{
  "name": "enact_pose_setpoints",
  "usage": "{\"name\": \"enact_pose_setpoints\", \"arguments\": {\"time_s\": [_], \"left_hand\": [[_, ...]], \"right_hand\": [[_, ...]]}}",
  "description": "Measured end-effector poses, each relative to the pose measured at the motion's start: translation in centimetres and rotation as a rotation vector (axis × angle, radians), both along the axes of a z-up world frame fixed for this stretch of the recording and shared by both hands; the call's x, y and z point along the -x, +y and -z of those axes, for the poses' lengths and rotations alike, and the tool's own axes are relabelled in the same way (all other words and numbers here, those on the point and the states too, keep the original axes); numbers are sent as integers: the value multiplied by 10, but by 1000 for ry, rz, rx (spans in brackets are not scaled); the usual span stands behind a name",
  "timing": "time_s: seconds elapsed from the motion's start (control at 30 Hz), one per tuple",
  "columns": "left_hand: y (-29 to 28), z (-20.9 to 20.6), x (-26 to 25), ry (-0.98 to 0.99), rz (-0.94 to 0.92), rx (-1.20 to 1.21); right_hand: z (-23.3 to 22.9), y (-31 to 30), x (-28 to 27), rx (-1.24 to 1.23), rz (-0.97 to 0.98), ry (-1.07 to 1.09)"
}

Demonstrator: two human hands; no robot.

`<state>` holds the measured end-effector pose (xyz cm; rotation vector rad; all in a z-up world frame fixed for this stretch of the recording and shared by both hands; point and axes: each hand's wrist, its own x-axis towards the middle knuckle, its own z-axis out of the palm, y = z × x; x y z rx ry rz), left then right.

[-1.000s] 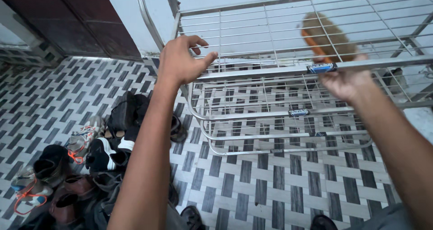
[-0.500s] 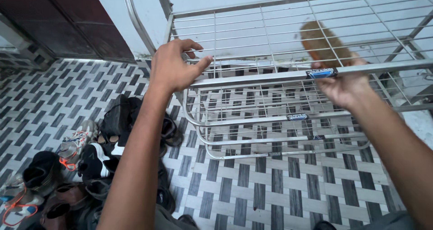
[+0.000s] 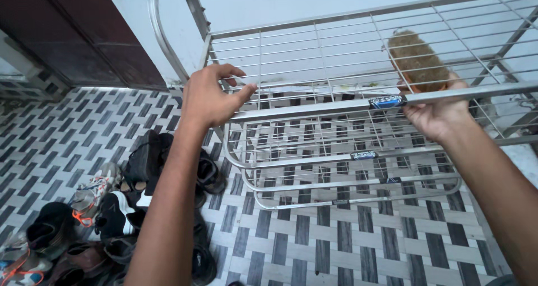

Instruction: The person scrubs the metal bars and wire shelves of a multi-tier shoe rack using a brush. The person holds the rack steady with one hand while brushing with the other, working across multiple levels of the rack.

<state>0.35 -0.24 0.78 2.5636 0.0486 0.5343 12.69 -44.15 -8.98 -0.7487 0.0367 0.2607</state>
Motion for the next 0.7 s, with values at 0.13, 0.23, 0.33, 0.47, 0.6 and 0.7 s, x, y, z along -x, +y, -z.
{"name": "enact_pose_setpoints", "arguments": {"time_s": [0.13,0.23,0.33,0.47,0.6,0.7], "left_hand": [[1,4,2,-27,22,-22],[2,4,0,-25,29,-27],[3,3,-2,-20,28,-7],[6,6,-6,-41,41,-41],[7,8,-13,23,4,-22],[7,12,-10,-25,13,-27]], "right_hand": [[6,-6,2,35,204,173],[4,-13,6,-52,46,71],[4,-25,20,-3,21,-3],[5,-34,22,50,167,35],[-5,-42,9,-60,209,42],[-8,-33,8,-113,102,-6]]}}
